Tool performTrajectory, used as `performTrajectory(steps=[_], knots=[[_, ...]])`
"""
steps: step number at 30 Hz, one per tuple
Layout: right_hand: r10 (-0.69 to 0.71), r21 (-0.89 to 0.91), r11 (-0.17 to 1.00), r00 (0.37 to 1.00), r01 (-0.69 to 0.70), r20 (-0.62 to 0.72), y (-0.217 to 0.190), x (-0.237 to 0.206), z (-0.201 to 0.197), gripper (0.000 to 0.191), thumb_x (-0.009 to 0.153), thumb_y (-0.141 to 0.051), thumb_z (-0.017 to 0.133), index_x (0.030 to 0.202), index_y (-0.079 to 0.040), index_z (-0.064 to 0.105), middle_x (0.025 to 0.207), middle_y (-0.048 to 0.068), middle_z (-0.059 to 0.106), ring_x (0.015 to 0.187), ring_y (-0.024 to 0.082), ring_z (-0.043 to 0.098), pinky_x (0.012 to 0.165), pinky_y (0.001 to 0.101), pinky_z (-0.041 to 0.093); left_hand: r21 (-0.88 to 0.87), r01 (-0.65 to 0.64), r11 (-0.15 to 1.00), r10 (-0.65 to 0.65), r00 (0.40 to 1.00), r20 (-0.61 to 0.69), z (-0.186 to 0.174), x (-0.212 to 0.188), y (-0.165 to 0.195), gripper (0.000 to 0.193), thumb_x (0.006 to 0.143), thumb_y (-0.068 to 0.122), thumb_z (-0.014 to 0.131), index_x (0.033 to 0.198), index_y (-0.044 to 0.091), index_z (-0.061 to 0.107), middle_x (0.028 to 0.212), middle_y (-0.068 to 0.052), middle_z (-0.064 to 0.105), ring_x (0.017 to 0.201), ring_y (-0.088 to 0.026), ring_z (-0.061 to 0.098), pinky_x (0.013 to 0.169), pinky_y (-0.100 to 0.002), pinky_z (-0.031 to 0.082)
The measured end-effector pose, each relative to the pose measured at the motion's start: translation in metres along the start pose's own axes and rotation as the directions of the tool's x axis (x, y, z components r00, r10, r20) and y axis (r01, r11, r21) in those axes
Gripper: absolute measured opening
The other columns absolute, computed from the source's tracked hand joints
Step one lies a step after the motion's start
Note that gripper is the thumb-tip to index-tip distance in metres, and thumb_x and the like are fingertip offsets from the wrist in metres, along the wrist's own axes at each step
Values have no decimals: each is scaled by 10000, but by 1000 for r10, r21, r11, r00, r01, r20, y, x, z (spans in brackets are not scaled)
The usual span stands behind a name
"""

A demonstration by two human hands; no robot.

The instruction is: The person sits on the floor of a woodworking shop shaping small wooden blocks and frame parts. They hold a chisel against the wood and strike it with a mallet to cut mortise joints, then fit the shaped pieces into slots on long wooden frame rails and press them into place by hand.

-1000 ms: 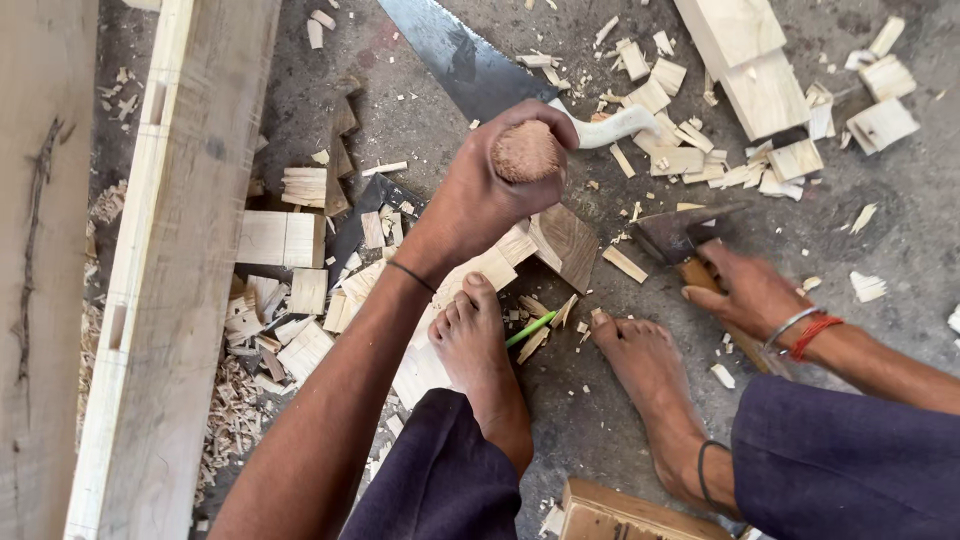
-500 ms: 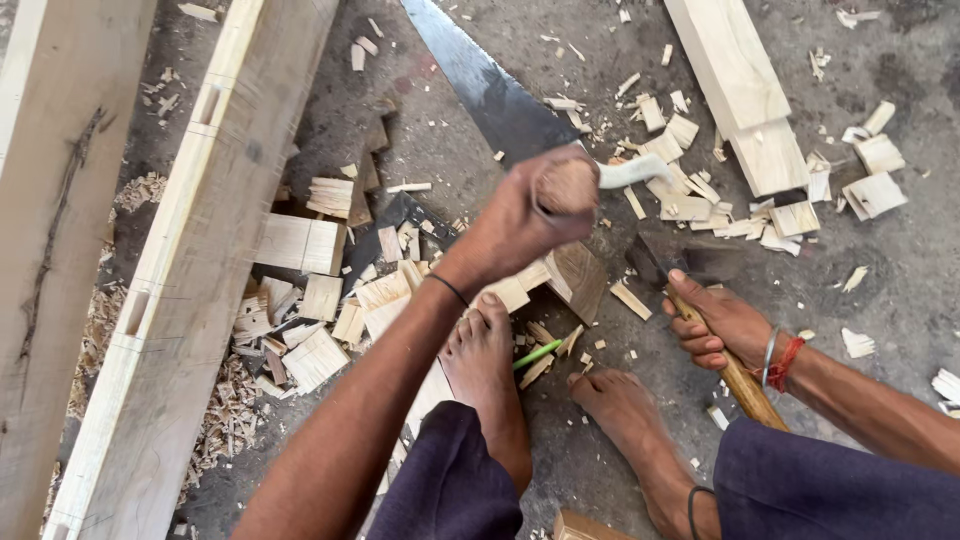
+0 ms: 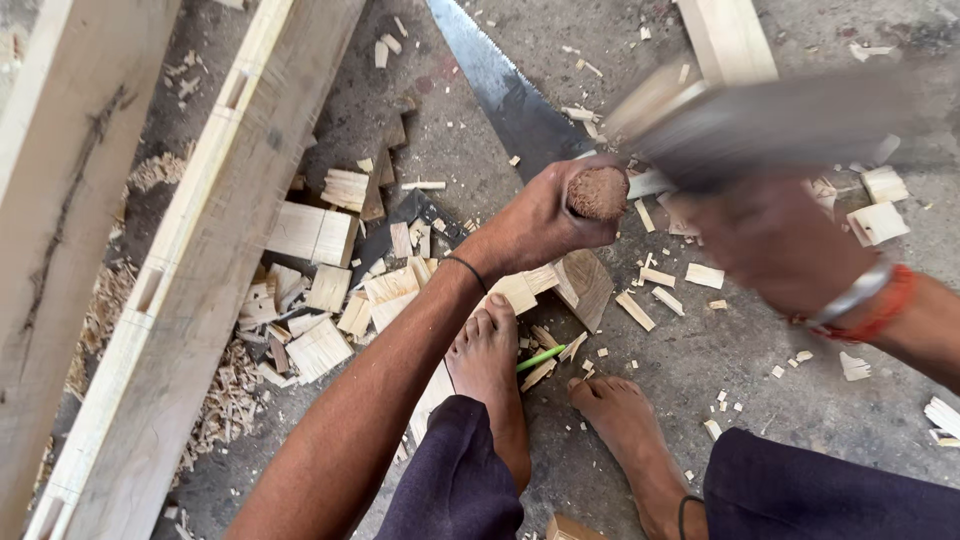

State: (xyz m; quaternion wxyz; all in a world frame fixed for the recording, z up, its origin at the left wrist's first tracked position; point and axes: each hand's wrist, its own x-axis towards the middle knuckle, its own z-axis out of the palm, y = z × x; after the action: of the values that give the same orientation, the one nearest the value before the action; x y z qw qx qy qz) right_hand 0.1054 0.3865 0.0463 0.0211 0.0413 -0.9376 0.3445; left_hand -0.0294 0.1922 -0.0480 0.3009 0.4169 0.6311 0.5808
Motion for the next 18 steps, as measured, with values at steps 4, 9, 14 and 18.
performTrajectory(steps=[4,9,14,18], knots=[[566,-189,824,796,-534,214,35,-11,16,455,952,-473,669,858,-29,634,557,145,575,435,209,536,418,381,472,36,46,998,-47,999,27,0,-5,3,373,823,130,778,1169,62,656,1005,-34,732,931,-156,703,883,-326,597],[245,582,737,939,-342,241,18,3,-29,291,1034,-286,636,953,-7,619,692,97,607,488,163,592,391,313,500,-5,-26,1000,26,1000,11,0,-2,-2,433,792,98,801,1188,50,633,1015,-33,681,958,-138,654,908,-319,563],[-205,772,625,979,119,15,-15,21,-30,230,1013,-291,641,1133,-98,611,737,28,640,608,122,641,478,279,552,26,-22,999,22,1000,-2,-1,2,-12,363,816,90,801,1136,33,640,1004,-39,676,941,-142,642,887,-328,560],[252,-170,960,951,-223,179,5,1,11,397,890,-408,643,1090,-67,604,628,54,622,515,165,590,447,344,494,84,9,996,-12,999,32,-2,-2,-11,370,870,128,753,1227,75,672,1089,19,722,999,-115,696,913,-311,580]])
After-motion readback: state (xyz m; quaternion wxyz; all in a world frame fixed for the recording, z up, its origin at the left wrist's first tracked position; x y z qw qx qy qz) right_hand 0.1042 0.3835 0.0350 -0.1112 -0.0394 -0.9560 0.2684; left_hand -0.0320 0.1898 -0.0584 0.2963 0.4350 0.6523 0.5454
